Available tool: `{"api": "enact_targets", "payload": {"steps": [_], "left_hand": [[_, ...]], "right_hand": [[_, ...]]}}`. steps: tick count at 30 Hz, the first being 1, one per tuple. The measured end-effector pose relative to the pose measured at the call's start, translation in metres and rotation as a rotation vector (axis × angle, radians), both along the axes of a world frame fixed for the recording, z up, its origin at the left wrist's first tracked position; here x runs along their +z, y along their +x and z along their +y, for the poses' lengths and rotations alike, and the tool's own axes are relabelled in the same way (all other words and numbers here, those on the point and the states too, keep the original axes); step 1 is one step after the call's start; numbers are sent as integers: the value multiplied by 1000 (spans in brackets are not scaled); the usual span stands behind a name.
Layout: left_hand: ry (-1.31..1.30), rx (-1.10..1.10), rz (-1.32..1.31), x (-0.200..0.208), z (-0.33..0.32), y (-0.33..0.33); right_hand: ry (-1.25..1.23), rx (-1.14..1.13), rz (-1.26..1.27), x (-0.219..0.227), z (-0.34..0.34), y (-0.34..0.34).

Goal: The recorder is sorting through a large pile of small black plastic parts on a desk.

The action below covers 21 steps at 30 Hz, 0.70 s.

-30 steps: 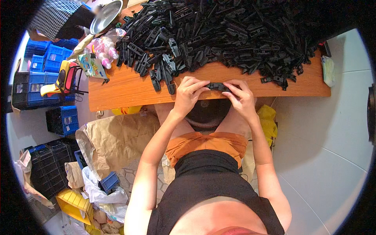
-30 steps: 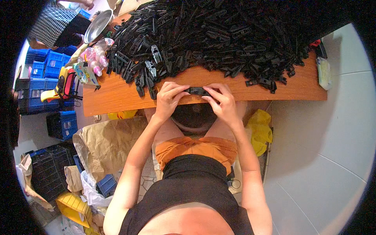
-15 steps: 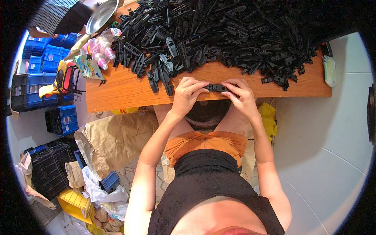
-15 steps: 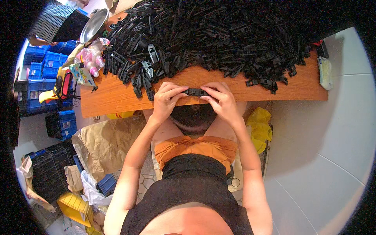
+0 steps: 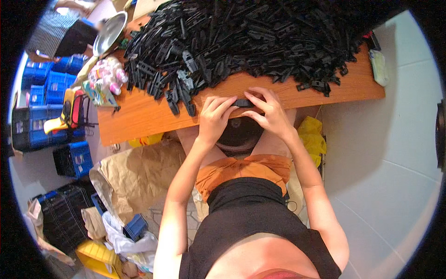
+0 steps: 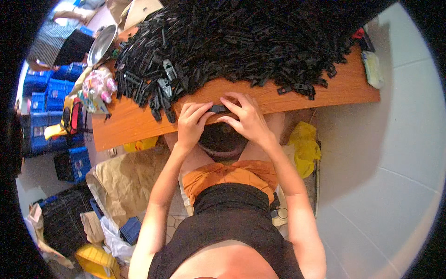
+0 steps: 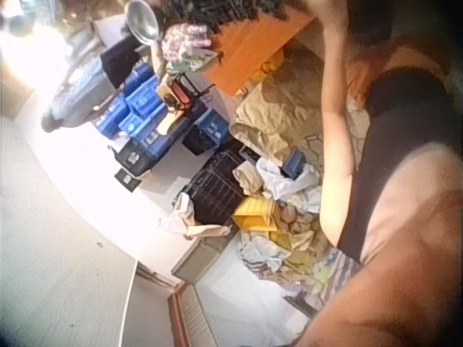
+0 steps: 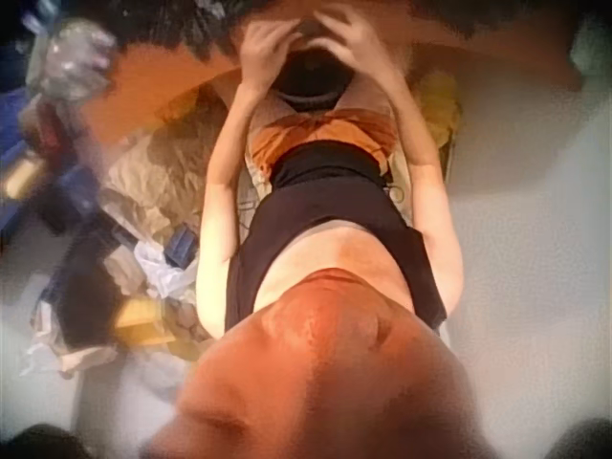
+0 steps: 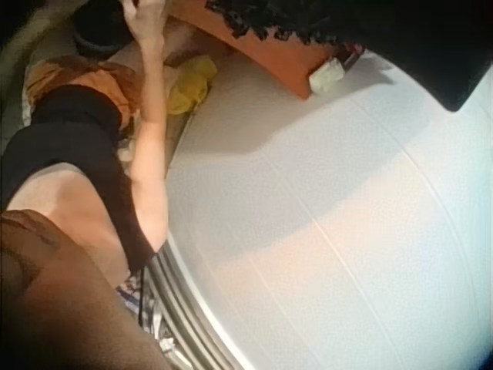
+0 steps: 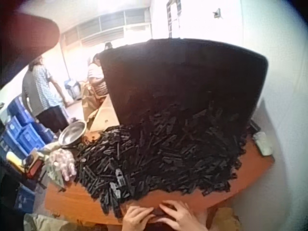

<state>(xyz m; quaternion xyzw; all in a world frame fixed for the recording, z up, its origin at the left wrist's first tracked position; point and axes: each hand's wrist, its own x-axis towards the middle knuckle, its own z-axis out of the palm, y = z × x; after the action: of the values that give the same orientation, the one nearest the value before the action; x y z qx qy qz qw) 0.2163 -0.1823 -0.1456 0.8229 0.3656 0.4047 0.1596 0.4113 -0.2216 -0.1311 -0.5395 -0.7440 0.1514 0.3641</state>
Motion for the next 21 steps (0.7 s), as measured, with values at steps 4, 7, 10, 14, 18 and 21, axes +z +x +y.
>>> {"api": "enact_targets", "payload": {"steps": [4,7,10,14,18,21], "left_hand": [[48,124,51,-1,-10,0],[81,164,108,5,-12,-3],[227,274,173,19,-16,-15],[38,572,203,18,-29,-43],[-23,465,58,0,-31,-60],[-73,488,33,1,-32,-62]], "right_hand": [[164,-443,42,0,-14,30],[126,-591,-249,7,-18,66],[64,-572,-282,1,-22,77],[88,-498,-83,-12,-22,67],[124,-430,-107,-10,-17,55],[121,-327,-139,-6,-12,43]]}}
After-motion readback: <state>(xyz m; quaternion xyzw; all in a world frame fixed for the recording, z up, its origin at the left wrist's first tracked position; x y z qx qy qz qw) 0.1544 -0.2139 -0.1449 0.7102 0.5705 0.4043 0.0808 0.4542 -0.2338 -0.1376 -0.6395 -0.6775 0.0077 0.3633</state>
